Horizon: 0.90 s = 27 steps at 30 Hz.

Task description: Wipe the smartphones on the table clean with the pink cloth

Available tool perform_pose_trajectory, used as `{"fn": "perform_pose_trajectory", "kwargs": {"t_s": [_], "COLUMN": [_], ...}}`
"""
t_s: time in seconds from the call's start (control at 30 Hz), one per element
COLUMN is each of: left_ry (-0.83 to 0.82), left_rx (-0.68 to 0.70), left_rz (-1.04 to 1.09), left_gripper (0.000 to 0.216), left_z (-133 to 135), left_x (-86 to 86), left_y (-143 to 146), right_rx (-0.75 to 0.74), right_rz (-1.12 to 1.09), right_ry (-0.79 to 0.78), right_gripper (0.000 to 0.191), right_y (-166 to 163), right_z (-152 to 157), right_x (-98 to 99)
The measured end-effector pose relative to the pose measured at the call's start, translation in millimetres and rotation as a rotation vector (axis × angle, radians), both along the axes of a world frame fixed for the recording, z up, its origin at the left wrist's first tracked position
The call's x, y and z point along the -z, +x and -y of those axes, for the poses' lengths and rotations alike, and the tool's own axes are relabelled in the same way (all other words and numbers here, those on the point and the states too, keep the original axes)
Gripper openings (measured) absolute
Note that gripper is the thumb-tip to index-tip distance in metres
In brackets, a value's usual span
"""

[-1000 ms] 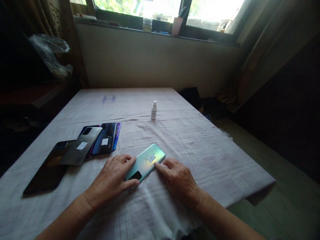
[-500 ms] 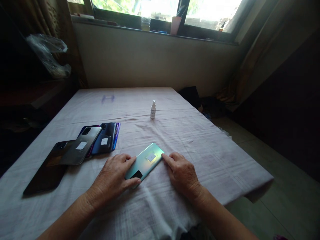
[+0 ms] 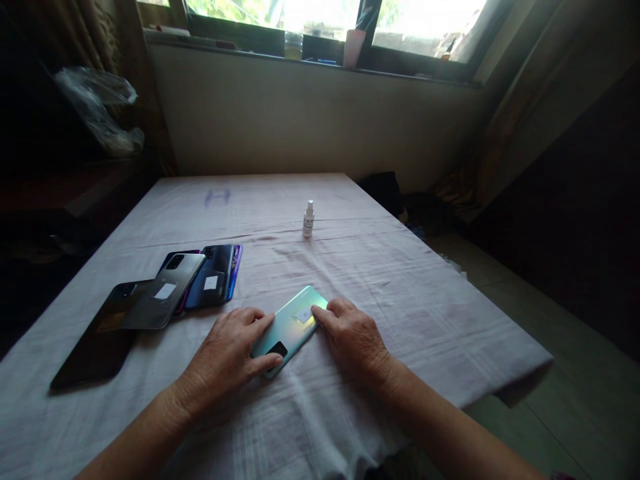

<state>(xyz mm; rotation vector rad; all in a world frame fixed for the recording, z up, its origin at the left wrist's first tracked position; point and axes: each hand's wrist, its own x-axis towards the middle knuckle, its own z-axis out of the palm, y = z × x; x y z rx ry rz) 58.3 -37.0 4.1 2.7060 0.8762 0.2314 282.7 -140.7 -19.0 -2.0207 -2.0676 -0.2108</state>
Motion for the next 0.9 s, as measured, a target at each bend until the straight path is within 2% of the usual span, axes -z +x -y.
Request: {"fn": "perform_pose_trajectory", "kwargs": {"t_s": [0.17, 0.27, 0.43, 0.6, 0.77, 0.9], "left_ry": [-0.006, -0.015, -0.025, -0.050, -0.074, -0.067], "left_rx": [0.000, -0.002, -0.002, -0.007, -0.018, -0.021], "left_rz": [0.022, 0.022, 0.040, 0.032, 0.030, 0.048], "left_gripper": [0.046, 0.047, 0.044, 0.044, 0.043, 0.042], "left_z": [-0.3, -0.8, -0.9, -0.8, -0.6, 0.3], "left_x": [0.8, 1.6, 2.1, 1.7, 0.3, -0.6], "left_y": [0.0, -0.1, 0.1, 1.2, 2.4, 2.5], "right_rx": [-0.088, -0.051, 0.038, -0.021, 0.063, 0.014], "right_rz": [-0.013, -0.026, 0.007, 0.010, 0.005, 0.015], "right_ry": [0.043, 0.050, -0.003, -0.087, -0.180, -0.173], "right_gripper": [0.031, 0.029, 0.025, 0.026, 0.025, 0.027], "right_y": [-7.6, -5.5, -5.0, -14.2, -14.7, -18.9], "right_z": [5.0, 2.3, -7.7, -12.1, -21.8, -25.5], "right_x": [3.5, 1.3, -5.1, -10.5, -20.3, -19.5]}}
